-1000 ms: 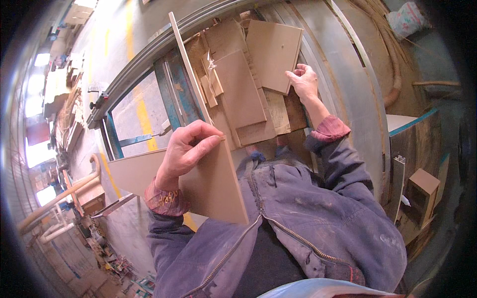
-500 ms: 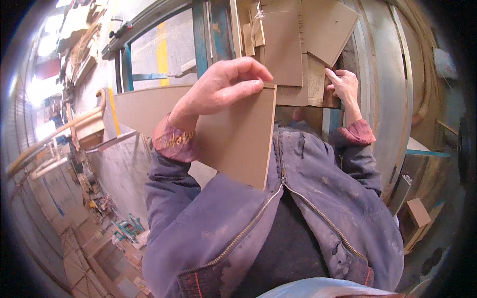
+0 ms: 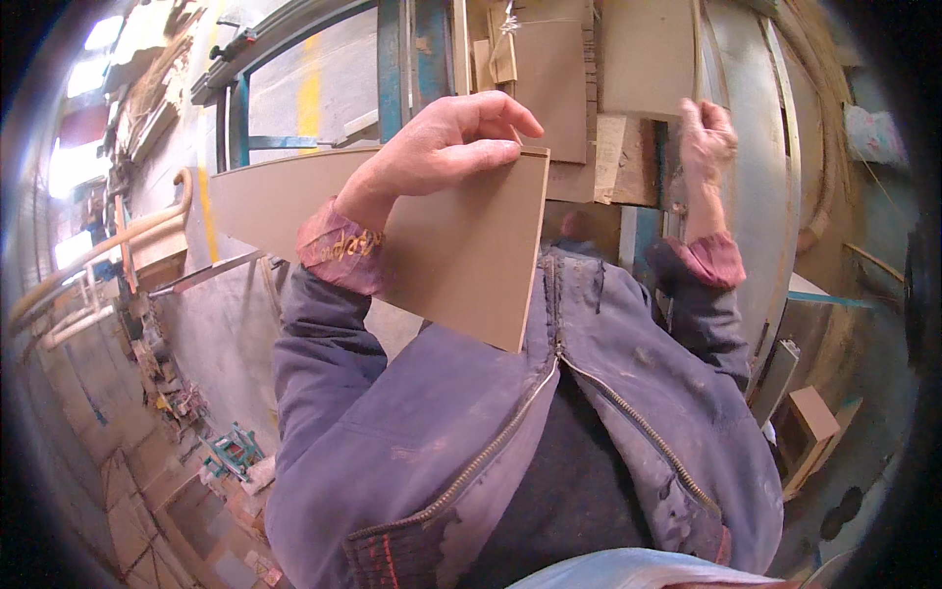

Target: The person assembles wooden parts by selecting pieces, applying glue, and joining them. They use a hammer to tap a small piece into place and align larger boards on a workbench.

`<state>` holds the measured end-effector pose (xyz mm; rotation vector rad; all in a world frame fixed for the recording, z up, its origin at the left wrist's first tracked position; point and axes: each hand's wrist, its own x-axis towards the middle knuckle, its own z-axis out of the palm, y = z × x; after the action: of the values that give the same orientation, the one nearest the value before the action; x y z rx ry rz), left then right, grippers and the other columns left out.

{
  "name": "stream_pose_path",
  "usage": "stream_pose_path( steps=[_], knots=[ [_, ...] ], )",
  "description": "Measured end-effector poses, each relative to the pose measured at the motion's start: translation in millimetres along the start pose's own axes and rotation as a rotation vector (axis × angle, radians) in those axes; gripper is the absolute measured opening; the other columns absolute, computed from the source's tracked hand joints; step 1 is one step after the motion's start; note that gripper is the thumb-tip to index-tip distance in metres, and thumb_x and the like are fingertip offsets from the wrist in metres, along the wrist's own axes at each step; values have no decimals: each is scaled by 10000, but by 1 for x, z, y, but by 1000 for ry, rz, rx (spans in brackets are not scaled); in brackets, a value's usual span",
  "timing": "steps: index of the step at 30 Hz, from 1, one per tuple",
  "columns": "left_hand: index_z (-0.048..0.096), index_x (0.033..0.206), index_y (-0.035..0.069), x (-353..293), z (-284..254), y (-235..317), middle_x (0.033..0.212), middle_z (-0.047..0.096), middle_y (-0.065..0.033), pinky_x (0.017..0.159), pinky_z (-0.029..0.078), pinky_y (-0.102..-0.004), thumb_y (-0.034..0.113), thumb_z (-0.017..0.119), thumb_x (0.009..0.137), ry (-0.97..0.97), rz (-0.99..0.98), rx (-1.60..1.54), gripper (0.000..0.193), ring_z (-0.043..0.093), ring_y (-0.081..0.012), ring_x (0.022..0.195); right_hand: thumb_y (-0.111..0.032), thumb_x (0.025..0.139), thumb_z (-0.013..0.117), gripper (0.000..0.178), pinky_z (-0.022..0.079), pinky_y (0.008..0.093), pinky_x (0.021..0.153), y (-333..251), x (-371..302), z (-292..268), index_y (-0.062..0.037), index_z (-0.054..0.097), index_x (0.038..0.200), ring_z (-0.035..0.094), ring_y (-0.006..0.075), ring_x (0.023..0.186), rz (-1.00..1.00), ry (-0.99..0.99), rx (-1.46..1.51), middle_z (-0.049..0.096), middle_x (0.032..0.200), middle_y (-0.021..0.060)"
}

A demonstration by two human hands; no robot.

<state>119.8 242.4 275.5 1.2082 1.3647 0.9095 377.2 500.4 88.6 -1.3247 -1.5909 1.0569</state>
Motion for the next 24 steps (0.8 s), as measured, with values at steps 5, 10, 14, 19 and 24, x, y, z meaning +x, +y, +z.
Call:
stream_pose_path(
  steps=[5,10,14,19,24],
  knots=[
    [662,1275,30,1,1,-9,962,655,36,796,481,-218,132,665,1034,-44,-19,-35,261,584,-38,895,-174,956,811,282,560,273,788,-83,-7,-108,-5,761,1176,664,87,853,-556,74,-249,747,927,23],
    [631,1402,48,-1,0,-15,1014,707,18,821,490,-210,168,697,1038,-80,-70,8,389,621,-44,940,-104,1022,733,235,526,213,840,-150,-33,-178,47,724,1202,654,68,919,-321,-274,-90,738,1026,9],
    [564,1445,2,12,-7,-25,1206,753,-101,976,538,-290,237,701,1055,-128,-24,51,475,683,-145,1120,-93,1030,703,228,511,206,842,-187,-58,-190,55,708,1204,640,64,914,-42,-416,-44,727,1007,14],
    [543,1505,41,27,-8,-39,1316,713,-89,1096,490,-318,313,669,1075,-283,10,45,524,632,-161,1248,-166,1029,713,248,508,200,780,-211,-74,-177,38,715,1172,645,52,876,33,-583,-38,728,992,7],
    [632,1406,24,36,5,-49,1204,725,-31,991,512,-276,342,656,1084,-304,61,140,453,638,-104,1121,-200,1034,707,240,496,188,721,-235,-79,-159,10,717,1149,630,30,829,37,-636,-63,706,954,-16]
  ],
)
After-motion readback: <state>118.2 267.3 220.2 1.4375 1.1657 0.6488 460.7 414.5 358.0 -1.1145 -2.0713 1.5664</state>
